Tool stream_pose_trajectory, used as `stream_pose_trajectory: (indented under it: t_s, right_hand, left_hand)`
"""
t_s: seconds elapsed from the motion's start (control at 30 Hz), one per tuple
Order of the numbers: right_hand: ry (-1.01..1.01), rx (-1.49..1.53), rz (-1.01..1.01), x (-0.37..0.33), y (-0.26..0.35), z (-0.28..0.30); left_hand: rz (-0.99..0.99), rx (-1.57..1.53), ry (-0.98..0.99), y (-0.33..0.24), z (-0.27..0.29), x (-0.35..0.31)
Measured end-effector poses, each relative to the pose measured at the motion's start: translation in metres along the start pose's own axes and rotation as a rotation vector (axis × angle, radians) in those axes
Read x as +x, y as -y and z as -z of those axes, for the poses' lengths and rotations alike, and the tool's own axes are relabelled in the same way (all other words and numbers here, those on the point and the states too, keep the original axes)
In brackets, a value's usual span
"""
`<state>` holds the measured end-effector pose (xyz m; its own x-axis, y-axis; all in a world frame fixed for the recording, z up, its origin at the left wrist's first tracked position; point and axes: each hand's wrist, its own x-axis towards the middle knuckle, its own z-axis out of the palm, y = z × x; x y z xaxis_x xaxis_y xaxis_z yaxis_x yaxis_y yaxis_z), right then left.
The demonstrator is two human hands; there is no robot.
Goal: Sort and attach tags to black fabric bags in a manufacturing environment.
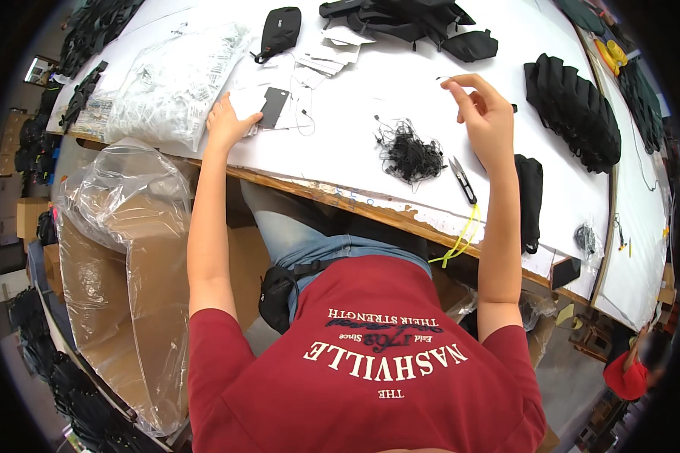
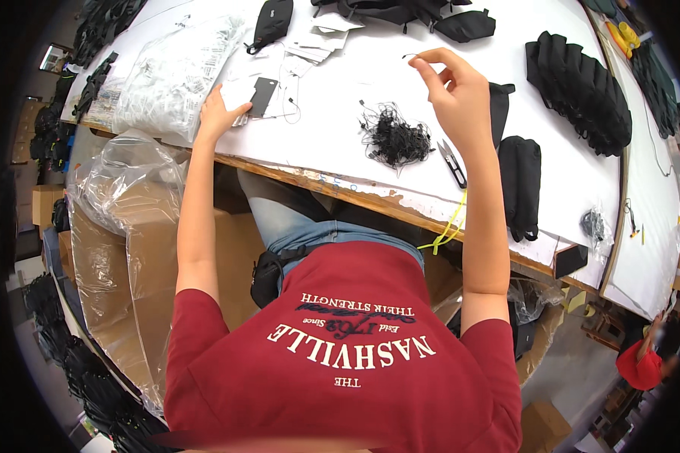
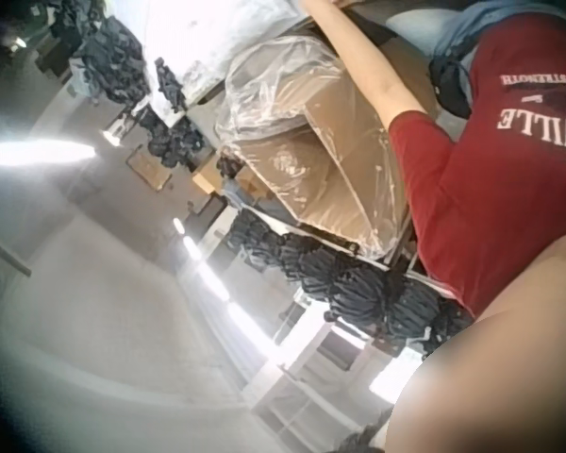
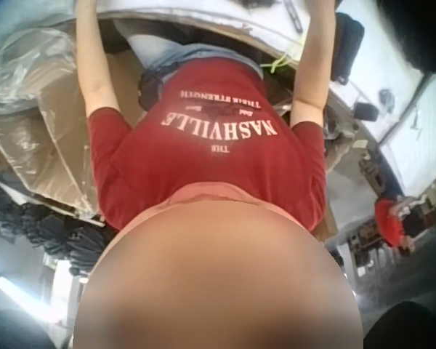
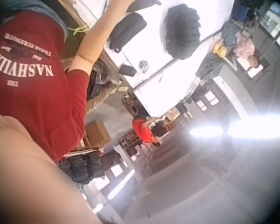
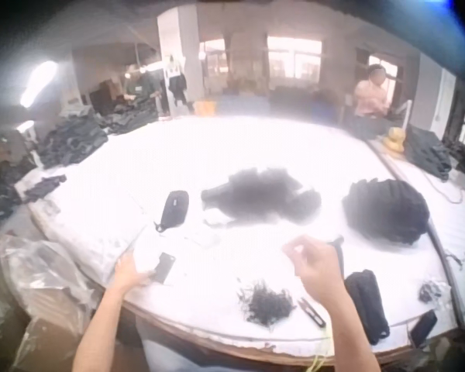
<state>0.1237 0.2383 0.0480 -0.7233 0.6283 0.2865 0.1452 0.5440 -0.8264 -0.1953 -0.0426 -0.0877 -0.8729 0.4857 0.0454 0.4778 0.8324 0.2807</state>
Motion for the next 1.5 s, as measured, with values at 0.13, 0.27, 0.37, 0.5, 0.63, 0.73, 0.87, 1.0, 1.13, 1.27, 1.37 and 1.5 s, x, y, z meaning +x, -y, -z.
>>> stream_pose_trajectory:
  t_s: [0.13, 0.27, 0.37, 0.5, 0.63, 0.73, 0.87, 1.0, 1.13, 1.27, 1.37, 1.5]
  right_hand:
    - [0.079, 0.506, -0.017, -0.001, -0.008, 0.001]
    - [0.094, 0.559, -0.135, -0.006, -0.012, 0.002]
    - [0.011, 0.577, -0.039, -0.008, -0.004, 0.005]
    - [-0.125, 0.651, 0.074, -0.005, 0.001, 0.011]
    - [0.095, 0.528, -0.091, 0.000, -0.014, 0.011]
    - [0.143, 0.398, -0.200, -0.010, -0.013, 0.002]
    - [0.091, 0.527, -0.108, -0.037, -0.003, -0.020]
    - [0.232, 0.373, -0.121, -0.071, 0.012, -0.041]
    - [0.198, 0.233, -0.039, -0.079, 0.018, -0.049]
    - [0.159, 0.136, 0.012, -0.081, 0.020, -0.052]
    - [0.137, 0.107, 0.026, -0.084, 0.018, -0.054]
    - [0.199, 0.237, -0.103, -0.081, 0.022, -0.047]
  left_hand:
    - [-0.039, -0.038, -0.033, 0.006, 0.003, 0.002]
    - [-0.088, -0.067, -0.182, 0.000, 0.014, -0.003]
    - [-0.102, -0.151, -0.328, -0.019, 0.035, -0.013]
    - [-0.149, -0.429, -0.445, -0.055, 0.055, -0.036]
    - [-0.301, -0.517, -0.445, -0.093, 0.063, -0.067]
    - [-0.357, -0.655, -0.373, -0.117, 0.051, -0.091]
    - [-0.363, -0.947, -0.156, -0.149, 0.037, -0.136]
    - [-0.280, -1.179, -0.032, -0.173, 0.037, -0.167]
    - [-0.266, -1.299, 0.012, -0.187, 0.042, -0.183]
    - [-0.369, -1.111, -0.069, -0.187, 0.047, -0.184]
    - [-0.386, -1.037, -0.079, -0.189, 0.055, -0.186]
    - [-0.429, -1.044, -0.081, -0.183, 0.055, -0.186]
